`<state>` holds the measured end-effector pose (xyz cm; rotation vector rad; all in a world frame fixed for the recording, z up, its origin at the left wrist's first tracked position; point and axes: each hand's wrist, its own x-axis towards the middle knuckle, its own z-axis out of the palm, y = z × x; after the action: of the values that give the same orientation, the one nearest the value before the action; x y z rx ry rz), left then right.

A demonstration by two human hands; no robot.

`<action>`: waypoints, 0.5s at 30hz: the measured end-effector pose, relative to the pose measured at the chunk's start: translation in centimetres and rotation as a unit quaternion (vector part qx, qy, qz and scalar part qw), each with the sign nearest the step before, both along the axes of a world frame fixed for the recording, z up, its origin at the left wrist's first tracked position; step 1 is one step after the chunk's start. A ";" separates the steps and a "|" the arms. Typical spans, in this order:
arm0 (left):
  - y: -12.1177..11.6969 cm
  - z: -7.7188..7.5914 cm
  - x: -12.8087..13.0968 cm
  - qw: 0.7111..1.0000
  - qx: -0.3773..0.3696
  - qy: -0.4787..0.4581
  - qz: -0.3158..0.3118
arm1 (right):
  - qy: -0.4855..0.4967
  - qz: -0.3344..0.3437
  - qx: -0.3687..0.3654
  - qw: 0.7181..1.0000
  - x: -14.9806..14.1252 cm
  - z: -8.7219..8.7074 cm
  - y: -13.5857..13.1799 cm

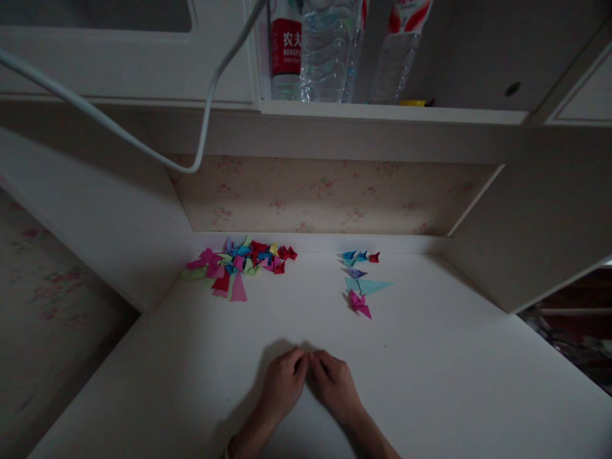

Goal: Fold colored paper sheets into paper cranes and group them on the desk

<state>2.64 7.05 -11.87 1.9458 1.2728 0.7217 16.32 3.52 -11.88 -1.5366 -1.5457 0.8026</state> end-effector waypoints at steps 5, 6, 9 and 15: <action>-0.1 0.0 0.0 1.000 0.002 0.000 0.006 | -0.008 -0.002 0.003 1.000 0.0 0.0 0.0; -0.1 -0.1 0.0 1.000 0.002 -0.001 0.007 | -0.008 -0.001 0.004 1.000 0.0 0.0 0.0; 0.0 -0.3 0.1 1.000 0.003 -0.011 0.009 | 0.000 0.004 0.006 1.000 0.0 -0.1 0.1; 0.1 -0.2 0.0 1.000 -0.009 -0.017 0.009 | 0.011 0.000 0.001 1.000 -0.1 -0.3 0.0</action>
<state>2.64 7.11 -12.08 1.9022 1.2740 0.7481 16.23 3.49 -12.15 -1.5219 -1.5310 0.8162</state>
